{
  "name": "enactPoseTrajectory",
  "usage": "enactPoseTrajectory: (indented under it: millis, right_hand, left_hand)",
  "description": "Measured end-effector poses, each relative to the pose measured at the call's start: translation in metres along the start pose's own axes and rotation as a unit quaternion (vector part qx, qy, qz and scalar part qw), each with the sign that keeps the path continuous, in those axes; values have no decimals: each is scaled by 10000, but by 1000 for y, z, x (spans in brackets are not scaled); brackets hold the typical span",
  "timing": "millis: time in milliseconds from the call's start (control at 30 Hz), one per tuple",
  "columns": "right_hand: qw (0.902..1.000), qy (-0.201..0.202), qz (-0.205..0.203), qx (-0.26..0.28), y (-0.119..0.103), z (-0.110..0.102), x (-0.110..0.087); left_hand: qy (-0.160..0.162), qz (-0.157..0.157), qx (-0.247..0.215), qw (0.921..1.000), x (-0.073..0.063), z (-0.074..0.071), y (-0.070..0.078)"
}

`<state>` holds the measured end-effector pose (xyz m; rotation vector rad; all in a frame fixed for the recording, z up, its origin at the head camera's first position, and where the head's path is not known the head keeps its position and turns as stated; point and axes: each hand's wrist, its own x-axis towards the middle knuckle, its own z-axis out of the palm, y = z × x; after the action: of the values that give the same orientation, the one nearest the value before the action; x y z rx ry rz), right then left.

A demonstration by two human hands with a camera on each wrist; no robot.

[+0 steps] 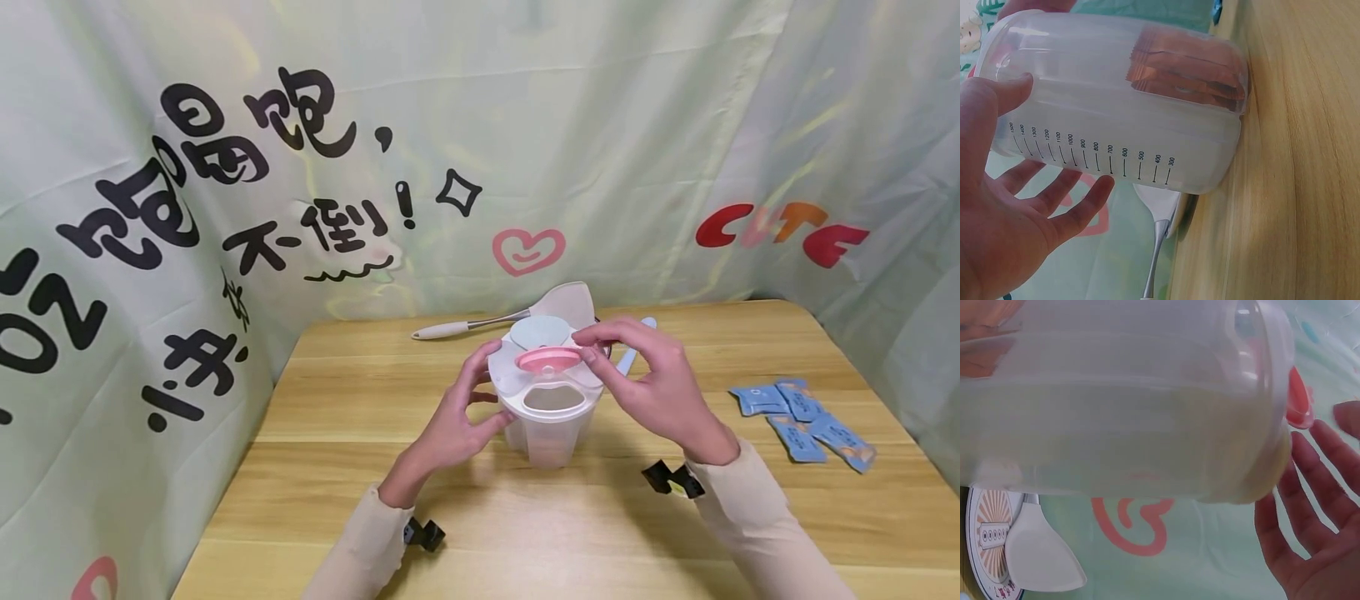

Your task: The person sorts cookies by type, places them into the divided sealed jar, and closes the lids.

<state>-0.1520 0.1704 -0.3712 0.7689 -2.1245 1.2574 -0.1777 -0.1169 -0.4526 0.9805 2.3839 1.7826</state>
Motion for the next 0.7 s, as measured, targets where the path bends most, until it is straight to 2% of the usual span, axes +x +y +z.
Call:
enactPoseTrajectory:
  millis: [167, 367, 633, 700]
  right_hand:
    - [9997, -215, -86, 45, 2, 7, -1]
    - [9996, -252, -126, 95, 0, 11, -5]
    - [9957, -202, -890, 147, -6, 12, -14]
    - [9949, -251, -975, 64, -6, 13, -18]
  left_hand:
    - [-20, 36, -22, 10000, 0, 0, 0]
    - [-39, 73, -60, 9999, 0, 1, 0]
    - [-35, 42, -13, 10000, 1, 1, 0]
    - [-28, 14, 2, 10000, 0, 0, -1]
